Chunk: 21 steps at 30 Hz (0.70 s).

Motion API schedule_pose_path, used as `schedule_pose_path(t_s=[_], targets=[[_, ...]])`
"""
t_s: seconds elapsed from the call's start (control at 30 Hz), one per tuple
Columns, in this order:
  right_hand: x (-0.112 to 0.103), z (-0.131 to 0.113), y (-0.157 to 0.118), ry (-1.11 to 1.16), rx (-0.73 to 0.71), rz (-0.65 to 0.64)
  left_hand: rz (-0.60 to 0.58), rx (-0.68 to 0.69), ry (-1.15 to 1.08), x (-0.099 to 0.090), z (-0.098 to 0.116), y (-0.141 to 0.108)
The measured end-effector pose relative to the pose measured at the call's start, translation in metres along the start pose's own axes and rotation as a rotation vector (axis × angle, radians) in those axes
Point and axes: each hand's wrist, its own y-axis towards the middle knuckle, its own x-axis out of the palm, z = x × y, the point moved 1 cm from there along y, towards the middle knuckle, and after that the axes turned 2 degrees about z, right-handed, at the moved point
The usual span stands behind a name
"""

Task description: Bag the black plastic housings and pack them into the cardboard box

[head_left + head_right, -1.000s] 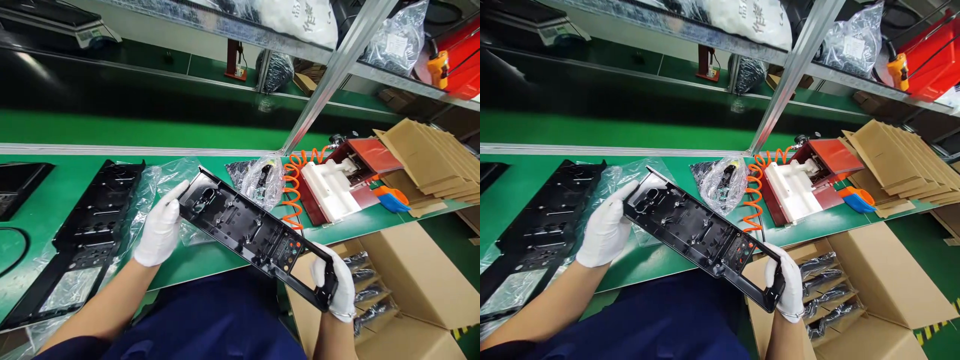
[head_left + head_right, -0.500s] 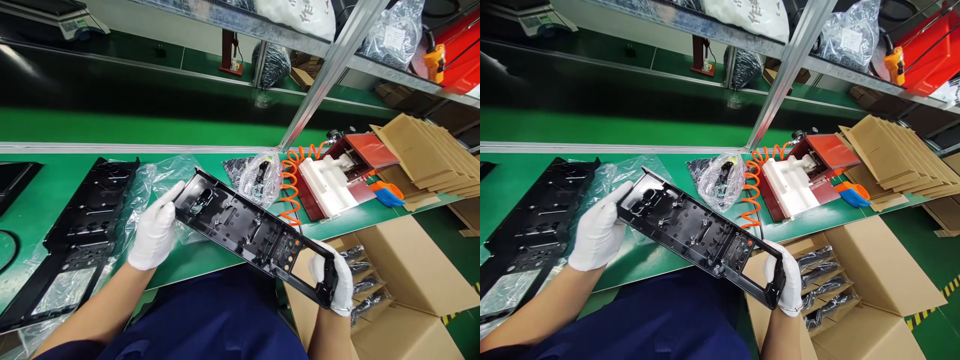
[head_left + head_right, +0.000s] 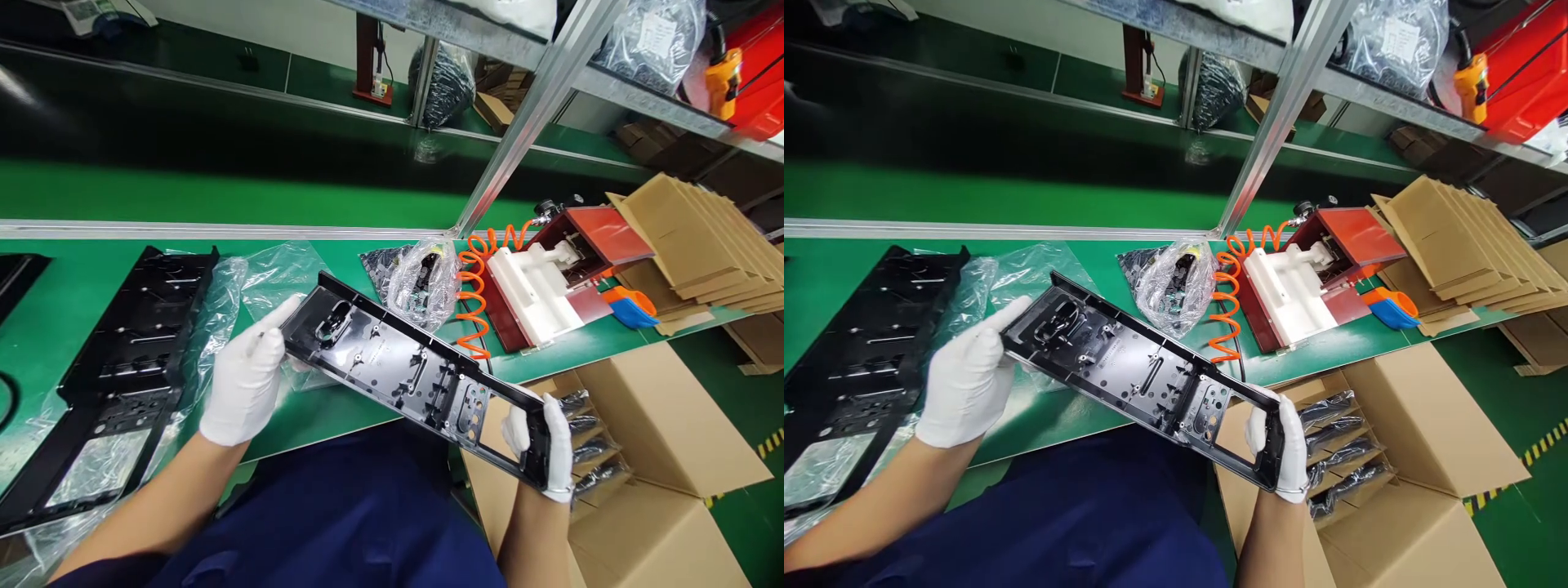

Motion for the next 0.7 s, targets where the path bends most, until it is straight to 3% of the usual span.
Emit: schedule_pose_path(t_s=[0.13, 0.7], targets=[[-0.0034, 0.0027, 0.0015, 0.016, 0.024, 0.002, -0.053, -0.025, -0.045, 0.0030, 0.0037, -0.0011], [-0.0018, 0.0057, 0.0042, 0.014, 0.049, -0.057, -0.032, -0.041, 0.109, -0.0043, 0.0021, -0.0016]])
